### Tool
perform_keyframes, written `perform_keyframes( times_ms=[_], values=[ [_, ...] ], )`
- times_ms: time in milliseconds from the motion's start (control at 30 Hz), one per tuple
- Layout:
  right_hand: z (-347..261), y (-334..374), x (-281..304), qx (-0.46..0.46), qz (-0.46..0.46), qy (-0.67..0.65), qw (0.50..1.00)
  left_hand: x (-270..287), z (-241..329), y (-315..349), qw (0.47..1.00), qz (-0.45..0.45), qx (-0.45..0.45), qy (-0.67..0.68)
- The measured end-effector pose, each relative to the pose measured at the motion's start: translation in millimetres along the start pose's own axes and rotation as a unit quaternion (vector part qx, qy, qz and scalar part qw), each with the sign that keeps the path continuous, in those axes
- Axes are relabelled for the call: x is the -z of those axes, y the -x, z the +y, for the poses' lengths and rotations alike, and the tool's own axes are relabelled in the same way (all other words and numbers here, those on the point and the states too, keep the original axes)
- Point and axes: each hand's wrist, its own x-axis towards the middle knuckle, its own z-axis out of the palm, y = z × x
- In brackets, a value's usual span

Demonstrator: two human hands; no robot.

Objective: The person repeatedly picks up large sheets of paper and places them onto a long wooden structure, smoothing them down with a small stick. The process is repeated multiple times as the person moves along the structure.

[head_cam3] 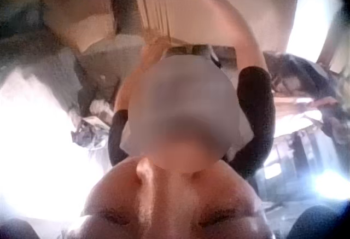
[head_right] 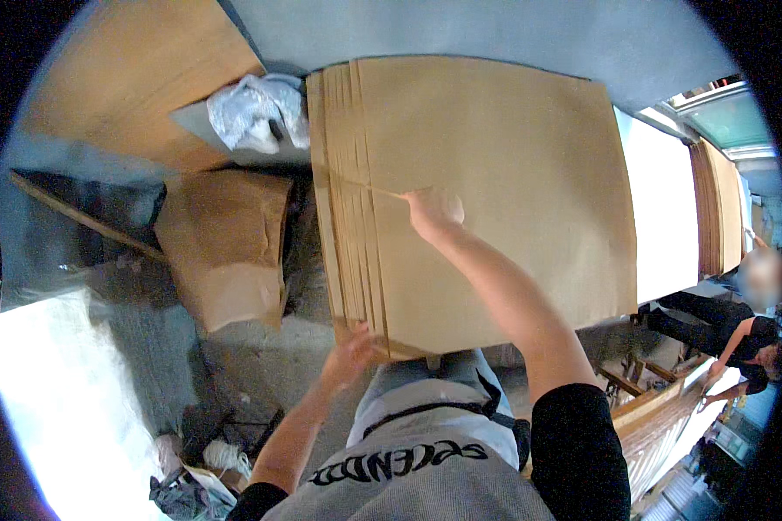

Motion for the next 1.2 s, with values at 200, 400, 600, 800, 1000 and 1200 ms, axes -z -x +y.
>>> perform_keyframes(
  times_ms=[200,400,600,800,1000,1200],
  values=[
    [-6,54,-13,0.066,-0.039,0.046,0.996,32,14,-70,0.857,0.204,0.152,0.448],
    [7,98,-5,0.025,-0.029,-0.009,0.999,39,11,-108,0.852,0.234,0.214,0.416],
    [83,167,-2,-0.073,0.054,-0.206,0.974,28,22,-116,0.877,0.205,0.224,0.372],
    [226,264,-45,-0.210,0.083,-0.496,0.838,10,32,-60,0.855,-0.040,0.216,0.470],
    [275,336,-85,-0.288,-0.048,-0.522,0.801,-103,95,-8,0.682,-0.113,0.052,0.721],
    [271,311,-114,-0.195,-0.238,-0.561,0.769,-217,136,-91,0.649,0.022,0.292,0.702]
  ],
)
